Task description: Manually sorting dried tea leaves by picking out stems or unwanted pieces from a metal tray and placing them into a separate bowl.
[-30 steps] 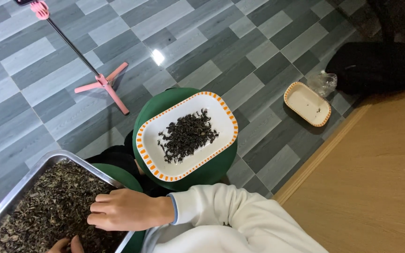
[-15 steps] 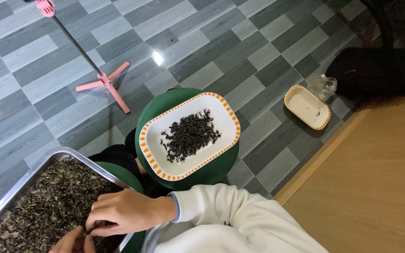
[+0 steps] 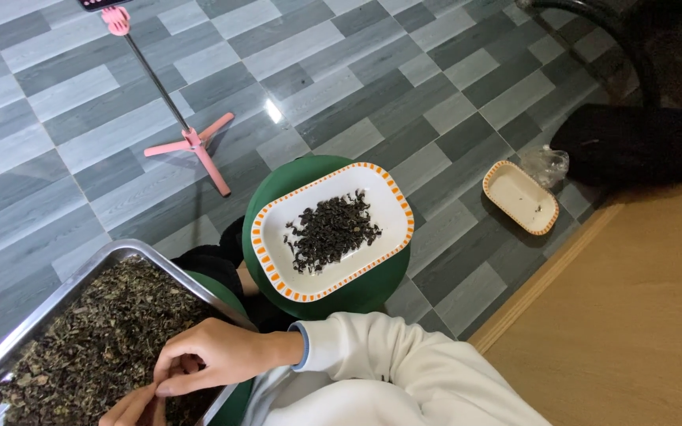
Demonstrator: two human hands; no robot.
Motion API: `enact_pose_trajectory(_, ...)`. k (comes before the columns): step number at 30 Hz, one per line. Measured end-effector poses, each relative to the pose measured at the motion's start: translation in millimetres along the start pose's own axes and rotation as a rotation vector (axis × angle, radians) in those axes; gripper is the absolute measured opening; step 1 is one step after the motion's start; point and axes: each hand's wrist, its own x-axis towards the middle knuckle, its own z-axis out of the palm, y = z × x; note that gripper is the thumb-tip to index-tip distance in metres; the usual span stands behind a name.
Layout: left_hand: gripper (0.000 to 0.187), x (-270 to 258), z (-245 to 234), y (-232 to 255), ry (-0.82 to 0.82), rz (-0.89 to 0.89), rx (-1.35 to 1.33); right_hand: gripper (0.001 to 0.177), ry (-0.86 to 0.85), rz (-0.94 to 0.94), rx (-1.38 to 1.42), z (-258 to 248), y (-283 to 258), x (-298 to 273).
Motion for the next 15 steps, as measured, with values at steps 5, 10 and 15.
enact_pose_trajectory(5, 0.039, 9.2, -21.4, 52.5, -0.005, -0.053, 0.028, 0.022, 0.005, 0.001, 0.030, -0.5, -2.0, -1.0)
enact_pose_trajectory(10, 0.035, 27.4, -34.8, 84.5, -0.013, -0.086, 0.094, 0.018, 0.036, 0.042, 0.181, 2.2, 0.4, -1.8)
enact_pose_trajectory(15, 0.022, 55.1, -57.7, 134.4, 0.044, 0.004, 0.099, 0.015, 0.091, -0.001, -0.005, -3.1, -12.9, 1.5)
